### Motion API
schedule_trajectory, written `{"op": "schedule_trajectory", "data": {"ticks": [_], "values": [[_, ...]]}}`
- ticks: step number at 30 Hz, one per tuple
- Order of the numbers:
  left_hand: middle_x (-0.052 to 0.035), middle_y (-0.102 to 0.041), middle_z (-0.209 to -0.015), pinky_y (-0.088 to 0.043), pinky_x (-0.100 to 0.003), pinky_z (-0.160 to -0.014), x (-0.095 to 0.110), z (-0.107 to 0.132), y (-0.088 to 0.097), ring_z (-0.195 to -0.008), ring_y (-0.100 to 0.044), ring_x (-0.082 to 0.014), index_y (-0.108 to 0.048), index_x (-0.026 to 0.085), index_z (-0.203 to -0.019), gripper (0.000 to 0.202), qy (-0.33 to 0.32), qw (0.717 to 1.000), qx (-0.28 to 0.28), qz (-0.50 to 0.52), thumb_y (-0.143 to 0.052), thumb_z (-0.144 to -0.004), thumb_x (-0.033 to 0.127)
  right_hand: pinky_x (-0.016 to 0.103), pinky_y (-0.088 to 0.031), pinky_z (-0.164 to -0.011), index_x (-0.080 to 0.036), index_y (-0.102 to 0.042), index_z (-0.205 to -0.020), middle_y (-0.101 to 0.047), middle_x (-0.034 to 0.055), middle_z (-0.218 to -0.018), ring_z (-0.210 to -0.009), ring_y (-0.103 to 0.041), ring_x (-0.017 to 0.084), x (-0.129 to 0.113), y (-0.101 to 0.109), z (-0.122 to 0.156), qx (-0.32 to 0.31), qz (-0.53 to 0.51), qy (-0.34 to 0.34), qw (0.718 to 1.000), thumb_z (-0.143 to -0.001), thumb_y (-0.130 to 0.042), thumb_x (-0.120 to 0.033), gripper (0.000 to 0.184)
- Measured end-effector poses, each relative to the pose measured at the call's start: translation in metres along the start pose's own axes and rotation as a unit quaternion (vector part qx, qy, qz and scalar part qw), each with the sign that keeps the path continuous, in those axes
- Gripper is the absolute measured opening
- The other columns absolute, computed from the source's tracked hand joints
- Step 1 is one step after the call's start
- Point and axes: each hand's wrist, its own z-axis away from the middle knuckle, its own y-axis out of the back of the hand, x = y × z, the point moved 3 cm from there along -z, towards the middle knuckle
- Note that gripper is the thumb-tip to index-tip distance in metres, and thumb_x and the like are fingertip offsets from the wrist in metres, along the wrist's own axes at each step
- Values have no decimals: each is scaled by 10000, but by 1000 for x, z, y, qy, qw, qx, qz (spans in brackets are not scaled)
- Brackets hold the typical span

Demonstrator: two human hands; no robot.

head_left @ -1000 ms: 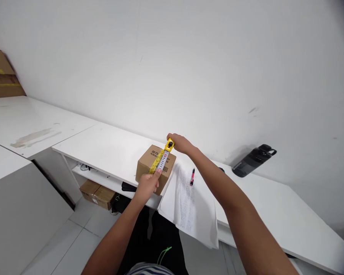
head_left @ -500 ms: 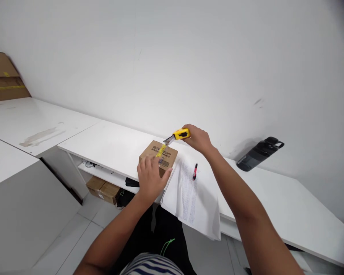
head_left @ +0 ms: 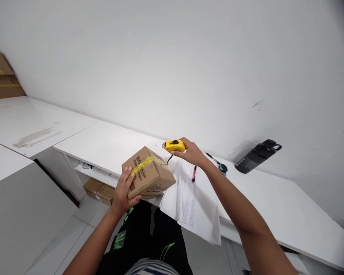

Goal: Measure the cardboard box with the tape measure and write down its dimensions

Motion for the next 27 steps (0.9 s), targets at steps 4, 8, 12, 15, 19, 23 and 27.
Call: {"op": "schedule_trajectory", "data": {"ticks": [4, 8, 12, 15, 19, 23, 27], "values": [[-204, -316, -1552, -314, -519, -1122, -41, 29, 1, -1414, -351, -345, -390, 194, -1455, 696, 125, 987, -74, -68, -502, -877, 566, 338, -494, -777, -264, -456, -1267, -653, 48, -1126, -947, -628, 217, -30, -31, -3, -73, -102, 83, 989, -791, -660, -453, 551], [-191, -309, -1559, -209, -555, -1162, -49, 23, -12, -1431, -316, -337, -315, 186, -1488, 729, 237, 968, -68, -43, -541, -875, 511, 397, -471, -860, -321, -381, -1400, -623, 56, -1253, -1022, -617, 251, -69, -56, -23, -99, -8, 137, 986, -847, -595, -441, 605], [-166, -303, -1562, -274, -440, -1167, -38, -5, -21, -1440, -311, -257, -213, 191, -1510, 743, 320, 933, 79, 144, -506, -903, 503, 405, -462, -862, -273, -252, -1483, -613, 94, -1271, -1036, -614, 276, -92, -78, -48, -122, 57, 161, 978, -873, -544, -452, 700], [-141, -303, -1567, -289, -384, -1163, -35, -31, -26, -1448, -298, -243, -257, 224, -1490, 747, 351, 895, 113, 252, -576, -870, 491, 364, -465, -825, -244, -173, -1508, -632, 99, -1219, -989, -626, 257, -103, -93, -61, -154, 63, 191, 967, -879, -529, -426, 746], [-114, -390, -1527, -385, -367, -1101, -32, -52, -27, -1369, -430, -246, -256, 244, -1508, 764, 385, 863, 53, 323, -603, -857, 440, 317, -453, -734, -225, -238, -1455, -669, 77, -1071, -866, -633, 230, -108, -104, -66, -197, 77, 202, 956, -867, -539, -394, 682], [-79, -482, -1472, -368, -364, -1116, -27, -55, -21, -1329, -479, -244, -399, 218, -1467, 624, 431, 853, 17, 294, -538, -886, 400, 289, -421, -682, -210, -301, -1372, -671, 57, -938, -801, -625, 223, -103, -95, -61, -206, 105, 196, 953, -849, -566, -381, 611], [-63, -500, -1461, -353, -353, -1129, -26, -55, -18, -1342, -468, -240, -456, 204, -1439, 586, 443, 854, 13, 272, -532, -882, 370, 279, -421, -658, -225, -335, -1306, -667, 51, -909, -776, -628, 218, -79, -70, -37, -216, 125, 145, 957, -838, -578, -377, 548]]}}
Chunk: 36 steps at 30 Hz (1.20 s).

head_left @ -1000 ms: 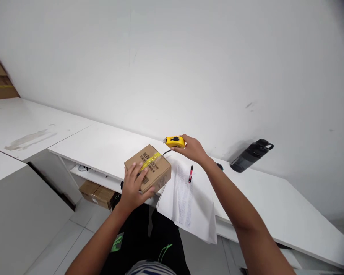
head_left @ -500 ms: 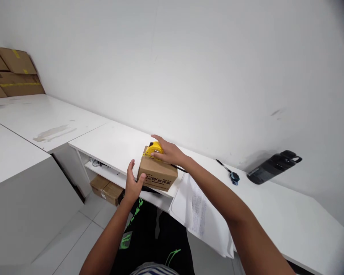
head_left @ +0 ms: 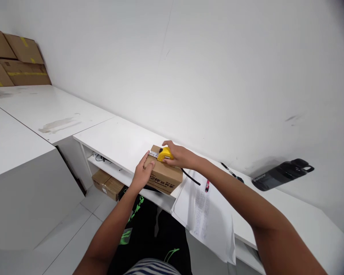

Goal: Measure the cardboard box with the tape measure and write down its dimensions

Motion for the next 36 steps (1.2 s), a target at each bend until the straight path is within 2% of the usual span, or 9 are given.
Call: {"op": "schedule_trajectory", "data": {"ticks": [8, 12, 16, 21, 26, 29, 32, 34, 36], "values": [[-67, -530, -1435, -344, -352, -1143, -1, -3, -1, -1331, -480, -239, -500, 195, -1401, 551, -13, 1000, 12, -2, -548, -871, 339, 308, -459, -577, -265, -300, -1264, -641, 28, -890, -663, -626, 214, 70, -5, 112, 40, -60, -172, 982, -837, -554, -434, 524], [-73, -545, -1418, -362, -382, -1135, 3, -6, -1, -1319, -490, -255, -506, 192, -1395, 549, -16, 1000, 24, -14, -548, -868, 341, 322, -484, -626, -257, -260, -1304, -625, 51, -996, -708, -630, 205, 81, -9, 125, 70, -94, -183, 976, -831, -574, -433, 595], [-77, -542, -1421, -367, -376, -1132, 4, -3, 1, -1320, -488, -250, -500, 189, -1400, 546, -29, 998, 46, -8, -530, -873, 328, 328, -496, -660, -261, -258, -1319, -604, 54, -1033, -750, -633, 199, 80, -1, 116, 122, -115, -175, 970, -838, -582, -447, 609], [-75, -534, -1428, -359, -364, -1136, -2, -4, -3, -1323, -483, -244, -506, 195, -1391, 540, -33, 998, 48, -19, -541, -872, 338, 323, -498, -664, -257, -281, -1320, -599, 47, -1024, -743, -625, 185, 58, 0, 89, 169, -138, -105, 970, -846, -593, -434, 594], [-111, -528, -1421, -378, -388, -1117, 2, -30, -13, -1301, -495, -261, -486, 181, -1394, 544, -28, 996, 57, -57, -540, -887, 372, 372, -510, -768, -250, -255, -1430, -637, 95, -1094, -906, -650, 240, 17, -9, 75, 267, -124, 9, 956, -838, -625, -538, 755], [-150, -450, -1464, -289, -431, -1164, 16, -31, -18, -1375, -391, -276, -477, 170, -1379, 558, -99, 981, 116, -115, -555, -887, 422, 404, -487, -784, -246, -377, -1394, -678, 112, -1072, -907, -657, 268, 0, -21, 81, 325, -2, 90, 942, -825, -624, -596, 712], [-140, -482, -1399, -287, -435, -1155, 25, 3, -24, -1333, -421, -256, -521, 190, -1311, 539, -204, 959, 179, -77, -471, -911, 548, 372, -480, -724, -260, -379, -1390, -699, 95, -1010, -832, -665, 244, -6, -47, 101, 370, 67, 147, 915, -840, -622, -577, 679], [-123, -602, -1202, -426, -423, -1040, 19, 34, -34, -1141, -572, -241, -547, 194, -1269, 628, -191, 974, 112, 50, -372, -896, 669, 357, -499, -702, -277, -271, -1442, -686, 91, -1023, -821, -667, 234, -8, -68, 117, 430, 15, 153, 890, -838, -619, -583, 761], [-126, -654, -1089, -512, -428, -914, 8, 62, -55, -1007, -636, -267, -599, 184, -1217, 838, -119, 980, -79, 142, -350, -763, 843, 360, -526, -700, -268, -158, -1481, -662, 106, -1056, -822, -668, 234, -9, -90, 130, 482, -86, 127, 862, -848, -567, -629, 836]]}}
